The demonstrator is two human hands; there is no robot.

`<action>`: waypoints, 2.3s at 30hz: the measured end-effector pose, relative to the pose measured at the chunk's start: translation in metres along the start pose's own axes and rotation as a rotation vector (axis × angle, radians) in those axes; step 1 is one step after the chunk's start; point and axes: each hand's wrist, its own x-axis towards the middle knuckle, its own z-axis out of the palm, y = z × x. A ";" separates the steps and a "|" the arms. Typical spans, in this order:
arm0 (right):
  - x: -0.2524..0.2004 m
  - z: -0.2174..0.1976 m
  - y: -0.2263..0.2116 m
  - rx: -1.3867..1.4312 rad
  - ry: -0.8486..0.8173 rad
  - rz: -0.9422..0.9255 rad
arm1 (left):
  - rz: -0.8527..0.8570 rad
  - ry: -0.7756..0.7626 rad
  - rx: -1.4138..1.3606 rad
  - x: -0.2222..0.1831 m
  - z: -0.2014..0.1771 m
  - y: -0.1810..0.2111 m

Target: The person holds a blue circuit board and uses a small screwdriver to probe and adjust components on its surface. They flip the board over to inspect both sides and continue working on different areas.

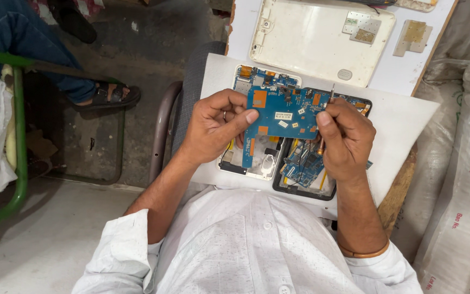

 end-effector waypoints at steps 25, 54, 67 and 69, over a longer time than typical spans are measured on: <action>-0.006 0.009 0.001 0.198 -0.065 0.085 | -0.163 0.007 -0.167 0.014 -0.014 0.010; -0.006 0.011 -0.005 -0.053 -0.077 -0.087 | -0.014 0.170 0.427 0.008 0.035 0.029; -0.004 0.011 -0.004 -0.054 -0.091 -0.062 | -0.120 0.090 0.403 0.009 0.017 0.014; -0.004 0.011 -0.003 -0.036 -0.090 -0.057 | -0.026 0.057 0.348 0.009 0.013 0.013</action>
